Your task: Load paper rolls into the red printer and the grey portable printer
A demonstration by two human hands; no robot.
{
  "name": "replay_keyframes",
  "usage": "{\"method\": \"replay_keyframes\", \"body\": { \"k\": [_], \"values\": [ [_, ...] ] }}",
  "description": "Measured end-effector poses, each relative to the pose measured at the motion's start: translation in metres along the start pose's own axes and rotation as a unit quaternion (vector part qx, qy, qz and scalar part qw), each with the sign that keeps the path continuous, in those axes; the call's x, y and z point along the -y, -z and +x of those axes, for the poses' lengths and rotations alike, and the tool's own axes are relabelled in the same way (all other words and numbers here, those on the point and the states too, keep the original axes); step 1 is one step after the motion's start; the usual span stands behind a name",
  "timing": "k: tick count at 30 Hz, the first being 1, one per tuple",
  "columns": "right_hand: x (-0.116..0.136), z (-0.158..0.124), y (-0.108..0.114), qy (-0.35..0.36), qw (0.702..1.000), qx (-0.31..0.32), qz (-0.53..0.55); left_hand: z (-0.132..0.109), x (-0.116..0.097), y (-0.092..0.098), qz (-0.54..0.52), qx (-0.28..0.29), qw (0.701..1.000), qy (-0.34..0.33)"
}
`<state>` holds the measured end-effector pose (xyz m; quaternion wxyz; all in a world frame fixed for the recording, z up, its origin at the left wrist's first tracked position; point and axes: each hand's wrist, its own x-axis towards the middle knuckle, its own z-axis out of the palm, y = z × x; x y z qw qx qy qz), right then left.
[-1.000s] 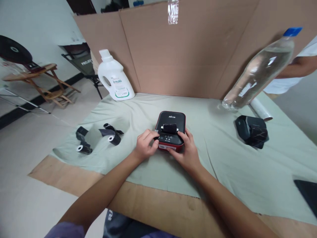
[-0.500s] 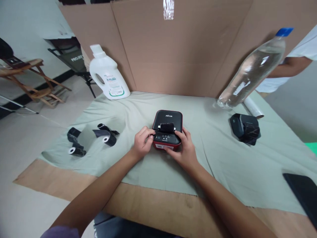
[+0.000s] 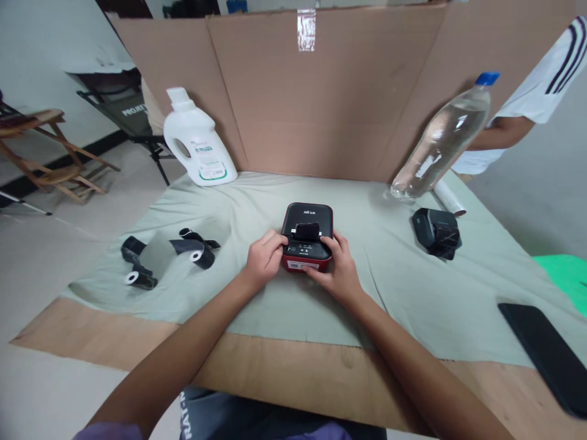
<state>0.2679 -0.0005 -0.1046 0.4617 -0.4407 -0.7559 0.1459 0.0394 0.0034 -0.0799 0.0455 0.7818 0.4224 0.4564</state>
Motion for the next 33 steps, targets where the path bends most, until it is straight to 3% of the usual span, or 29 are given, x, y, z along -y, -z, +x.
{"method": "replay_keyframes", "body": {
  "k": [6, 11, 21, 27, 33],
  "values": [
    [0.005, 0.003, 0.003, 0.041, 0.999, -0.011, -0.026, -0.002, 0.013, -0.005, 0.031, -0.038, 0.994, -0.096],
    [0.005, 0.005, 0.003, 0.072, 0.997, -0.009, -0.025, -0.011, 0.011, -0.004, -0.013, -0.075, 0.993, -0.095],
    [0.003, 0.003, 0.001, 0.078, 0.996, -0.020, -0.035, -0.012, 0.007, -0.002, -0.046, -0.068, 0.991, -0.110],
    [0.001, 0.007, 0.002, 0.094, 0.995, -0.021, -0.041, -0.012, -0.001, -0.002, -0.128, -0.061, 0.990, -0.015],
    [-0.001, 0.007, 0.002, 0.088, 0.995, -0.020, -0.036, -0.010, -0.010, -0.009, -0.162, -0.098, 0.981, 0.050]
  ]
}}
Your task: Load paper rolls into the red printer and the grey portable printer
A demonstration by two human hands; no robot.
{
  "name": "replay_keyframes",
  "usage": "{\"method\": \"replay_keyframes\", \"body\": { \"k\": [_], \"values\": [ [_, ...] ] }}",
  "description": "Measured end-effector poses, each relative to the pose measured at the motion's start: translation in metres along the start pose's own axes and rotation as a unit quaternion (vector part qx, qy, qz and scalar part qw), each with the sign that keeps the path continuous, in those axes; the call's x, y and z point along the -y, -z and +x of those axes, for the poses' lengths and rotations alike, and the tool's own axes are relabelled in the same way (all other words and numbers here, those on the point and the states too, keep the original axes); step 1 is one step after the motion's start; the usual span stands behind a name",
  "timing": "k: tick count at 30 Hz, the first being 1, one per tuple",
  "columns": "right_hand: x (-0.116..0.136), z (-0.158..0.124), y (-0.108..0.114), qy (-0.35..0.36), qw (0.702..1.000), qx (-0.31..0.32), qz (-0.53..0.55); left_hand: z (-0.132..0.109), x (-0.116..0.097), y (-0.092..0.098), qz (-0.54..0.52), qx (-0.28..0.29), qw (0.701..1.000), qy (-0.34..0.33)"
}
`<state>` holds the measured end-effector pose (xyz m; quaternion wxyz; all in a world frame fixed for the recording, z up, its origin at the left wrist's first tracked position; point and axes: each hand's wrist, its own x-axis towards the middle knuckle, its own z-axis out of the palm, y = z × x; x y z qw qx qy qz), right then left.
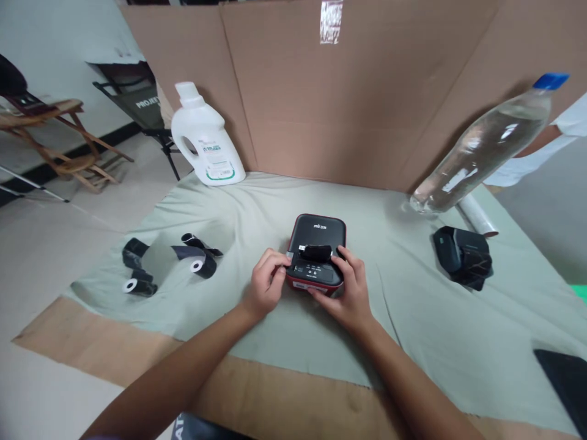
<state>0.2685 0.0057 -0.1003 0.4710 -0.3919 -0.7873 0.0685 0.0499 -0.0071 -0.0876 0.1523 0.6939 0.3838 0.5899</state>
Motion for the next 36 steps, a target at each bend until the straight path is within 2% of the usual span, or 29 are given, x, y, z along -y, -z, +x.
{"method": "replay_keyframes", "body": {
  "k": [4, 8, 15, 18, 22, 26, 31, 34, 36],
  "values": [
    [-0.002, 0.000, 0.000, -0.004, 1.000, 0.002, 0.001, 0.005, 0.009, -0.007, -0.034, -0.016, 0.999, 0.013],
    [-0.004, 0.003, 0.001, 0.010, 1.000, 0.012, -0.010, 0.011, 0.020, -0.010, -0.062, -0.009, 0.998, 0.032],
    [-0.004, 0.001, 0.002, -0.010, 1.000, 0.024, -0.006, 0.001, 0.016, -0.003, -0.033, -0.015, 0.999, 0.002],
    [-0.003, 0.000, 0.001, -0.011, 1.000, 0.024, -0.002, -0.005, 0.010, -0.003, -0.011, 0.008, 0.999, -0.029],
    [-0.002, -0.001, 0.002, -0.001, 1.000, 0.015, -0.012, -0.005, 0.005, -0.007, 0.086, 0.066, 0.991, -0.077],
    [-0.002, -0.003, 0.003, 0.015, 0.999, 0.006, -0.038, -0.004, 0.008, -0.008, 0.123, 0.103, 0.985, -0.066],
    [-0.002, -0.004, 0.005, 0.045, 0.997, 0.006, -0.057, -0.004, 0.011, -0.005, 0.110, 0.106, 0.986, -0.066],
    [0.000, -0.005, 0.006, 0.059, 0.996, 0.008, -0.069, 0.007, 0.007, 0.001, 0.084, 0.095, 0.991, -0.041],
    [0.001, -0.004, 0.006, 0.066, 0.995, 0.007, -0.075, 0.023, 0.006, 0.006, 0.066, 0.094, 0.993, -0.015]
  ]
}}
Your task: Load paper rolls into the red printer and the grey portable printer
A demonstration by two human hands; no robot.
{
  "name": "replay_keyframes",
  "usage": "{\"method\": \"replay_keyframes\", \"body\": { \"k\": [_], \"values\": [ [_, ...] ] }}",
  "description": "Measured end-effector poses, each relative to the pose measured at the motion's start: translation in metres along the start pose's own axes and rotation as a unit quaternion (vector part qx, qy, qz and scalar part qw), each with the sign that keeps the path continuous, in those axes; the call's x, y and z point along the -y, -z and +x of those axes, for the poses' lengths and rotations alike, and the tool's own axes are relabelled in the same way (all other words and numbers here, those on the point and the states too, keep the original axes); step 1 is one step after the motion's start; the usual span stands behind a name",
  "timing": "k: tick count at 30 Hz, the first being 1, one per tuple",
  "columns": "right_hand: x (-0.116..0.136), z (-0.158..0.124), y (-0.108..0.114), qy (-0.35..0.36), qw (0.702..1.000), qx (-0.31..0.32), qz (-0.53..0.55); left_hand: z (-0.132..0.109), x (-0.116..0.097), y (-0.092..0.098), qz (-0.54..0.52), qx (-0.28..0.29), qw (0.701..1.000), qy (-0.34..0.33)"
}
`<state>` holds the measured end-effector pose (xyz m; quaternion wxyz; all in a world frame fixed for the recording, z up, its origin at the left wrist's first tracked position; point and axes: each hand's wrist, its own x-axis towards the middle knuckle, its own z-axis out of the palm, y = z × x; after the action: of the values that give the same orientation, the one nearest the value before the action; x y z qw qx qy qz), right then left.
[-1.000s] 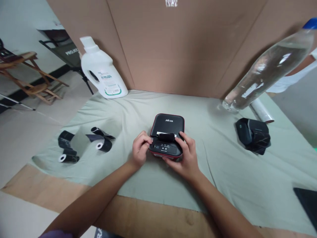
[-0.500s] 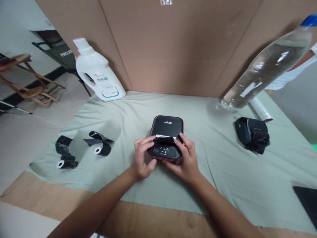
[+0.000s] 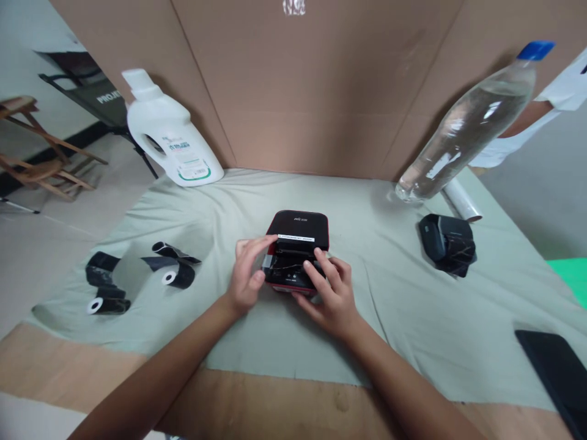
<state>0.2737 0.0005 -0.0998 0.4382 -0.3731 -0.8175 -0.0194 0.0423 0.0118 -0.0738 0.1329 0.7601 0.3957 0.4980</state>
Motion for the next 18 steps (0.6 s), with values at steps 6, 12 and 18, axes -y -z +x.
{"method": "replay_keyframes", "body": {
  "k": [6, 12, 18],
  "values": [
    [0.001, 0.001, 0.000, 0.019, 1.000, 0.003, 0.022, 0.074, 0.026, 0.004, -0.047, 0.012, 0.999, 0.020],
    [0.002, 0.002, 0.002, 0.017, 0.999, 0.010, 0.048, 0.091, 0.029, -0.007, -0.008, -0.047, 0.999, 0.006],
    [0.002, 0.001, 0.005, 0.003, 0.998, 0.014, 0.062, 0.092, -0.008, 0.003, 0.162, 0.140, 0.976, -0.040]
  ]
}}
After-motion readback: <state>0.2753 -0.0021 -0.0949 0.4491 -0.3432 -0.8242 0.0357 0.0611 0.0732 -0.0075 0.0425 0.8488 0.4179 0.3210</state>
